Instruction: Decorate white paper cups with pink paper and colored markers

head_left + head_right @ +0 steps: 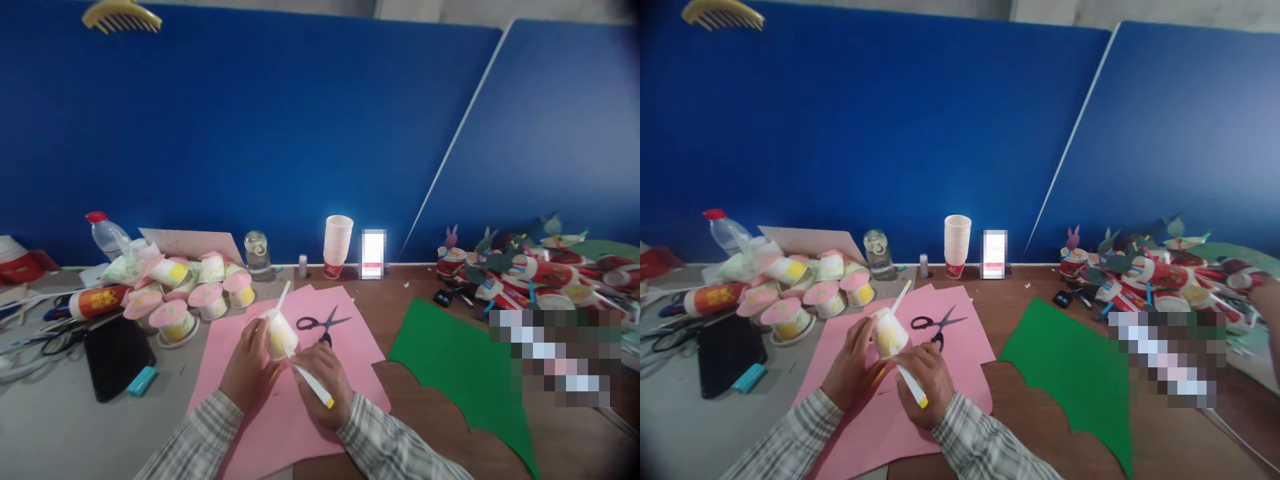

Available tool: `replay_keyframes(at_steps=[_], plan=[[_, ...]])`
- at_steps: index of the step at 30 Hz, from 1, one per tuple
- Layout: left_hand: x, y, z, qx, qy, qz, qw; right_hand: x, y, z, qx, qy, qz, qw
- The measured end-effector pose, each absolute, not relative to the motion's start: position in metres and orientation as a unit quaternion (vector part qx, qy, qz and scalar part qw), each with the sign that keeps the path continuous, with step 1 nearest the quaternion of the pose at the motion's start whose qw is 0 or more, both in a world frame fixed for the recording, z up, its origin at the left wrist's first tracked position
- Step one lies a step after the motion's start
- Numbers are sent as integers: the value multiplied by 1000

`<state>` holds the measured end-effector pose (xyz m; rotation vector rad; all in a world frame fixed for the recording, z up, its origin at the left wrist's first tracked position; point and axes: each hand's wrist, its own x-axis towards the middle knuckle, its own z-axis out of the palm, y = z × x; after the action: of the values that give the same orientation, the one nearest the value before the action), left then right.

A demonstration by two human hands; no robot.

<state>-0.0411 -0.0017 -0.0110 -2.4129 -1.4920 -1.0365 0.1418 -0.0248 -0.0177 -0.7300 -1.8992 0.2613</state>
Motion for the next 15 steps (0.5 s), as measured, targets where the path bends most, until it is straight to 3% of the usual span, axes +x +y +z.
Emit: replay_keyframes(at_steps=[15], plan=[[-39,-1,-13,-781,-509,-359,41,142,-24,-15,-323,-781,118,521]])
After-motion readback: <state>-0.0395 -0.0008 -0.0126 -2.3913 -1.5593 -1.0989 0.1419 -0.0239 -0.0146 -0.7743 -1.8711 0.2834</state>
